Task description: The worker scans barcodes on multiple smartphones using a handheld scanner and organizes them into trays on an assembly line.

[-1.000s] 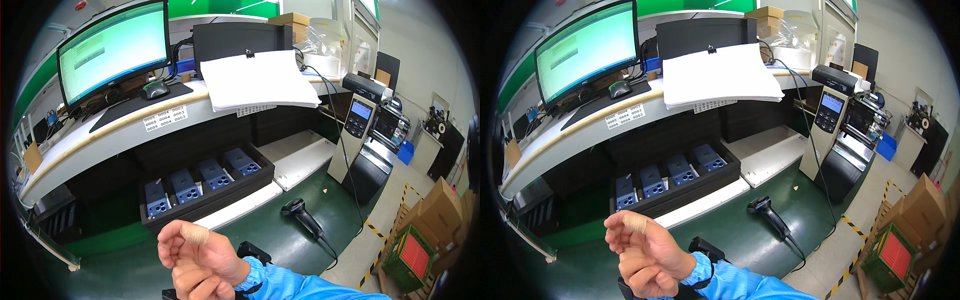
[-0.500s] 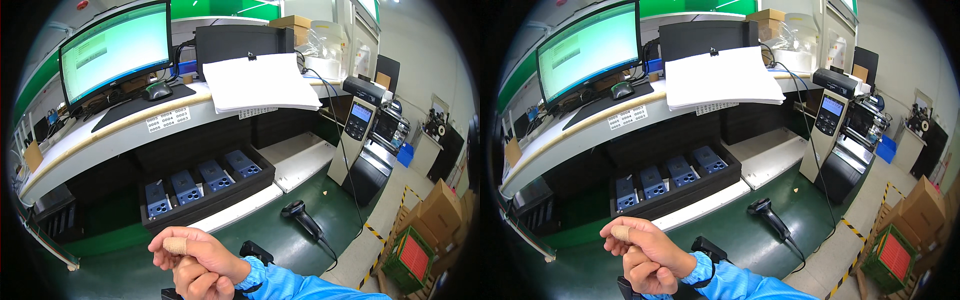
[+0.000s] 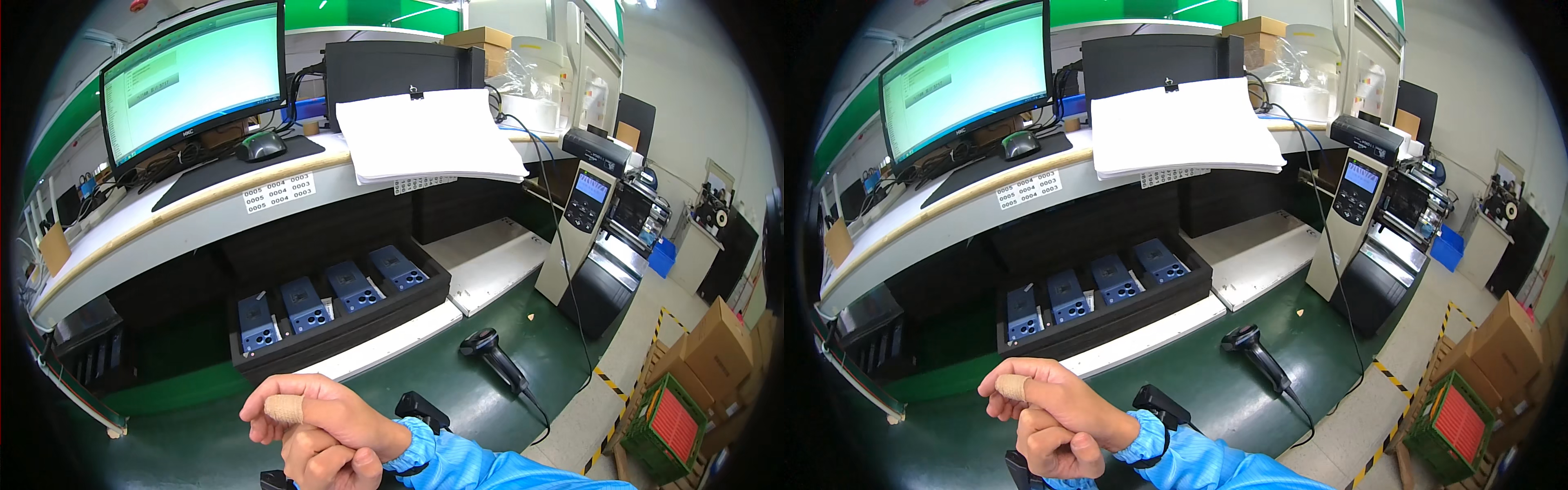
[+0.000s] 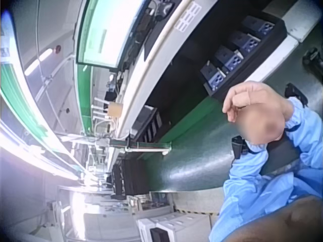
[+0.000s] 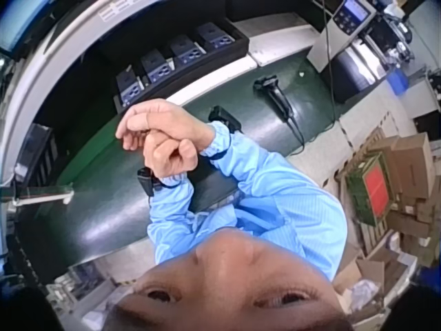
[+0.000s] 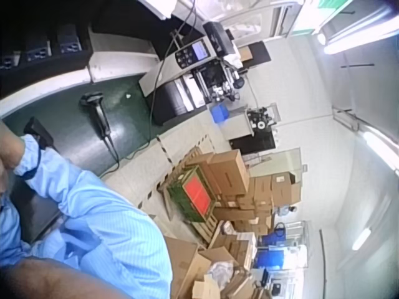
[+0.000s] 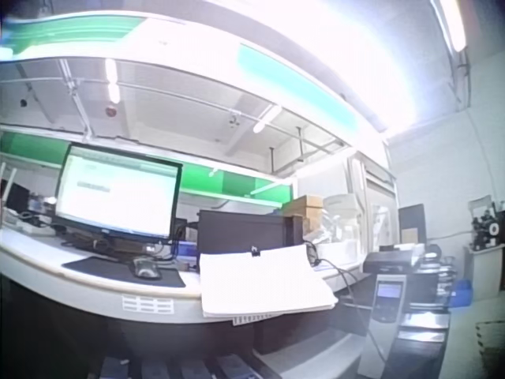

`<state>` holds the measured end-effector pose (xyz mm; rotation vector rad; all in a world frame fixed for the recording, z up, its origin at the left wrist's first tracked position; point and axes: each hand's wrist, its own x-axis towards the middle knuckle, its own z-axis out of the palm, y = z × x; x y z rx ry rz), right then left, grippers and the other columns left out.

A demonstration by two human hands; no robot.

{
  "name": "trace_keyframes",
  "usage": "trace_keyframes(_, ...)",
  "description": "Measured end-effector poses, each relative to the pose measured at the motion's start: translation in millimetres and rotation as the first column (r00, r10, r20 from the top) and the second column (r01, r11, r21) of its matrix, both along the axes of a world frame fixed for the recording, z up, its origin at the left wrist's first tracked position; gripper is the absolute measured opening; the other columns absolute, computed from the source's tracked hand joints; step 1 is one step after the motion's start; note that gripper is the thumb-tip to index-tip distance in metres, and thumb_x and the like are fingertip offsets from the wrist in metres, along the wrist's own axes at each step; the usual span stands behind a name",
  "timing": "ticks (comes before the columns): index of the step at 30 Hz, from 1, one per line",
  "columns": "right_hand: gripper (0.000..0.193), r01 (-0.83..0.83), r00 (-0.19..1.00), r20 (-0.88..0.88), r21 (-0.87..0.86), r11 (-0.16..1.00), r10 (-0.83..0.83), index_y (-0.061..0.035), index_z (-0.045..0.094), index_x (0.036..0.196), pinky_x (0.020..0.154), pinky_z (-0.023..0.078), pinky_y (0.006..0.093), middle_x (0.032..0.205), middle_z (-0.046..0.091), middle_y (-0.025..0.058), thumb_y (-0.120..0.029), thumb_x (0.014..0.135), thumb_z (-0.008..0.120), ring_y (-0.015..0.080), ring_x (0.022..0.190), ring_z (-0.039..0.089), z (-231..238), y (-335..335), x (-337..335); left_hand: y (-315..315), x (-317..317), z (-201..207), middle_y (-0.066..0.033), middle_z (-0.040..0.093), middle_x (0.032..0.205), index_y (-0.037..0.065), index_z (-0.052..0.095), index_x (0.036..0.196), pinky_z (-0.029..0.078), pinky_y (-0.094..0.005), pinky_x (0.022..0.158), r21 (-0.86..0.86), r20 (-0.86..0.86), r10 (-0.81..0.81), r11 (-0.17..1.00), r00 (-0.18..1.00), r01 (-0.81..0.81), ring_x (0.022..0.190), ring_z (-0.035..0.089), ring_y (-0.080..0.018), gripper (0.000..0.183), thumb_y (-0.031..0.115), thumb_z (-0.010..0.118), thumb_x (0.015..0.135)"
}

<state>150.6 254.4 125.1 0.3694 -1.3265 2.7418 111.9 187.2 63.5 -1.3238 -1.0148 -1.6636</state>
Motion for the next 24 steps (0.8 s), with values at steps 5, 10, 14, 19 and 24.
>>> trace_keyframes(5, 0.027, 0.002, 1.000, -0.022, 0.018, 1.000, -0.002, -0.0002, 0.066, 0.110, 0.082, 0.050, 0.0280, 0.091, 0.065, 0.0079, -0.023, 0.104, 0.053, 0.0145, 0.088, 0.059, 2.5, -0.1, 1.1, -3.3, -0.2, 2.5, -0.0053, 0.051, 0.062, 0.004, 0.052, 0.073, 0.037, -0.0240, 0.058, -0.036, 0.017, -0.015, 0.999, 1.000, 0.016, 0.055, 0.047, -0.0145, 0.027, 0.021, 0.071, 0.082)
trace_keyframes(10, 0.028, 0.004, 1.000, -0.021, 0.040, 0.999, -0.003, 0.0000, 0.066, 0.110, 0.081, 0.051, 0.0282, 0.091, 0.066, 0.0080, -0.024, 0.104, 0.053, 0.0146, 0.089, 0.060, 1.4, 1.5, 0.2, -1.8, -2.1, 0.6, -0.0050, 0.052, 0.061, 0.004, 0.052, 0.072, 0.037, -0.0238, 0.058, -0.018, 0.025, -0.023, 1.000, 0.999, 0.024, 0.055, 0.048, -0.0139, 0.029, 0.022, 0.072, 0.082)
trace_keyframes(14, 0.028, 0.013, 1.000, -0.025, 0.054, 0.998, -0.012, -0.0004, 0.066, 0.110, 0.081, 0.051, 0.0282, 0.092, 0.066, 0.0081, -0.025, 0.104, 0.053, 0.0148, 0.089, 0.060, 0.7, -0.5, 1.0, -8.0, -0.3, 9.2, -0.0053, 0.052, 0.062, 0.004, 0.051, 0.071, 0.038, -0.0244, 0.060, -0.044, 0.020, -0.017, 0.999, 1.000, 0.018, 0.056, 0.049, -0.0140, 0.028, 0.021, 0.071, 0.082)
trace_keyframes(19, 0.029, 0.036, 0.999, -0.043, 0.079, 0.996, -0.033, -0.0001, 0.066, 0.109, 0.082, 0.051, 0.0281, 0.092, 0.066, 0.0083, -0.025, 0.104, 0.053, 0.0140, 0.088, 0.060, -0.6, -1.0, 0.0, -17.1, 5.8, 28.1, -0.0094, 0.061, 0.065, 0.006, 0.057, 0.073, 0.044, -0.0306, 0.067, -0.183, 0.028, -0.065, 0.981, 0.997, 0.069, 0.060, 0.059, -0.0198, 0.021, 0.014, 0.073, 0.084)
trace_keyframes(24, 0.029, 0.049, 0.998, -0.045, 0.065, 0.997, -0.046, 0.0006, 0.066, 0.108, 0.082, 0.051, 0.0283, 0.091, 0.065, 0.0086, -0.025, 0.104, 0.054, 0.0129, 0.086, 0.058, 1.9, -3.0, 1.2, -8.0, -2.2, 6.2, -0.0059, 0.052, 0.063, 0.004, 0.051, 0.072, 0.038, -0.0263, 0.062, -0.077, 0.026, -0.025, 0.997, 0.999, 0.027, 0.058, 0.049, -0.0156, 0.029, 0.022, 0.069, 0.083)
